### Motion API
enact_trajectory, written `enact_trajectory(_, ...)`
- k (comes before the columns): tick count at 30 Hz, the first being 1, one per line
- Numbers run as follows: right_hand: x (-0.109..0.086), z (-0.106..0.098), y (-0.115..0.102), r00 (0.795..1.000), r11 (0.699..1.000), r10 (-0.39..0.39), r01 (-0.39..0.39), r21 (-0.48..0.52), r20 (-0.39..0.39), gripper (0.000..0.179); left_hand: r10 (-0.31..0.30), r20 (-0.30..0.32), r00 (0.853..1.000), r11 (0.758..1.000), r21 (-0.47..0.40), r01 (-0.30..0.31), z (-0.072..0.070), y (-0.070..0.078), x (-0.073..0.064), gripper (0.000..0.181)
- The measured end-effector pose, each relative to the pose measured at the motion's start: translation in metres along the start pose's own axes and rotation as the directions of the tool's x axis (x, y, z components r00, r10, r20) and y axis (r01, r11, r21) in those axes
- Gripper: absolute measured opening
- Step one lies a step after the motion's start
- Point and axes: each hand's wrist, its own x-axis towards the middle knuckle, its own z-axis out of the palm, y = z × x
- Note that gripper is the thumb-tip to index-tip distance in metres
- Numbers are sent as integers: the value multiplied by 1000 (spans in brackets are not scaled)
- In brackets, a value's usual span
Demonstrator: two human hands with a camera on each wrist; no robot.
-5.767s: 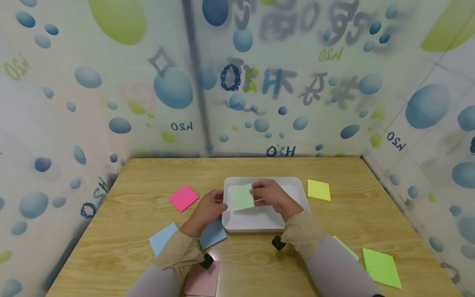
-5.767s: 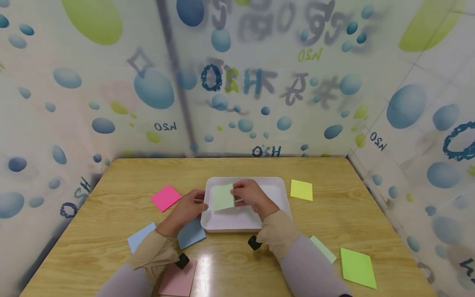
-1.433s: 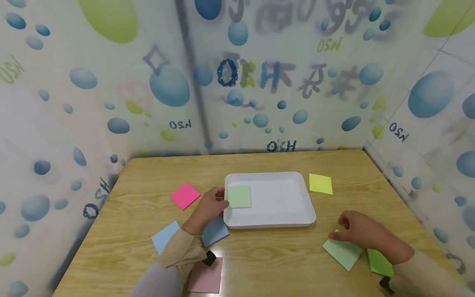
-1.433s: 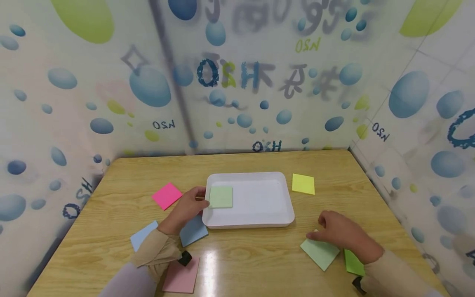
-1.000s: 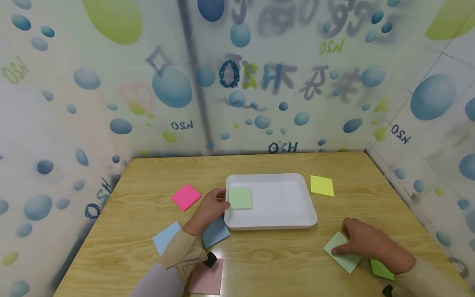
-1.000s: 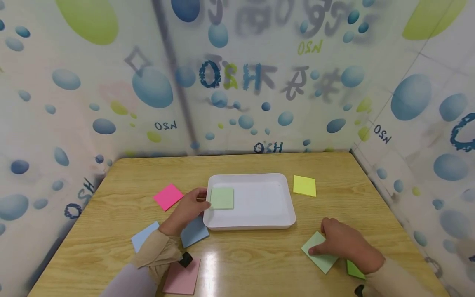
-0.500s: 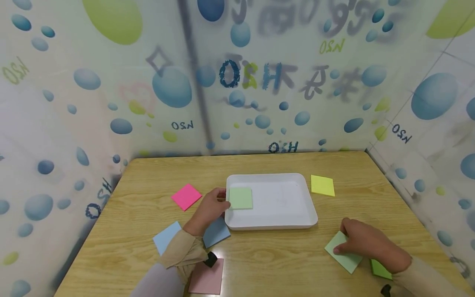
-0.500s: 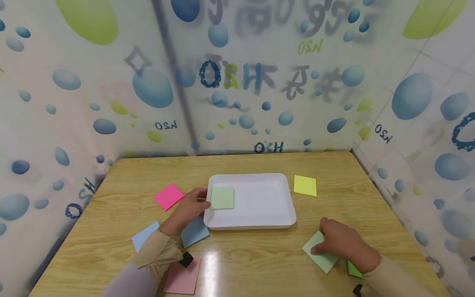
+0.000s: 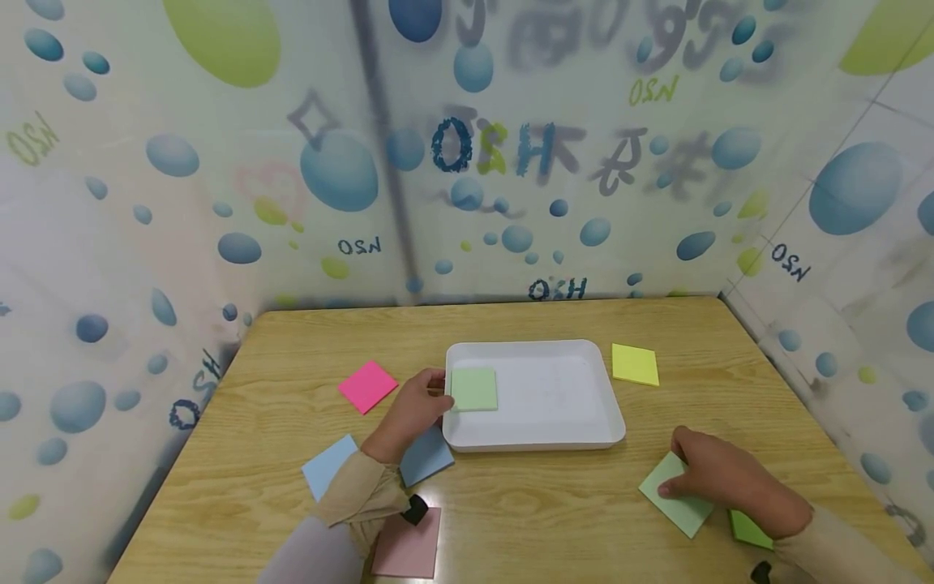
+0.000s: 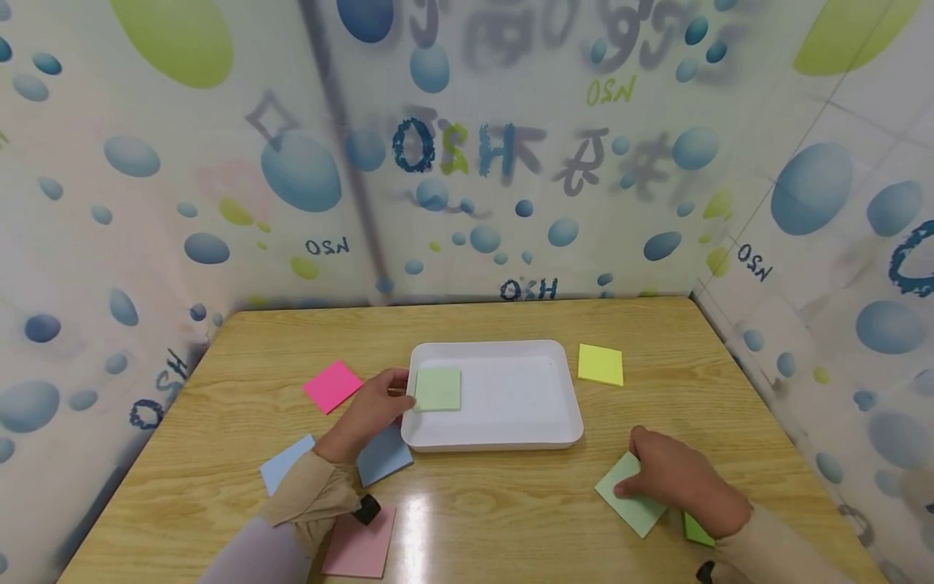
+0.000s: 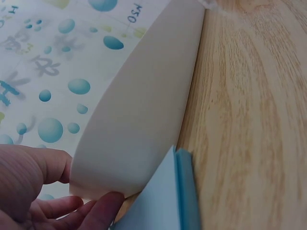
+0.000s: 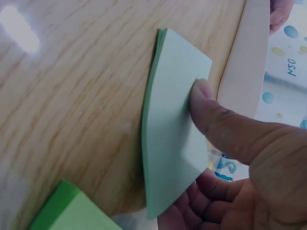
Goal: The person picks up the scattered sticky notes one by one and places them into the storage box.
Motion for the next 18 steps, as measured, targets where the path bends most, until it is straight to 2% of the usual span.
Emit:
enact_trajectory(10, 2, -3, 1, 999, 998, -48, 47, -28, -7, 32, -3, 0, 1000, 1000, 0, 3, 1, -2, 1, 48)
enact_trajectory(18, 1, -8, 4, 995, 996, -94, 94, -3, -23, 17, 2, 0, 1000, 1000, 3, -2, 1, -3, 1, 48)
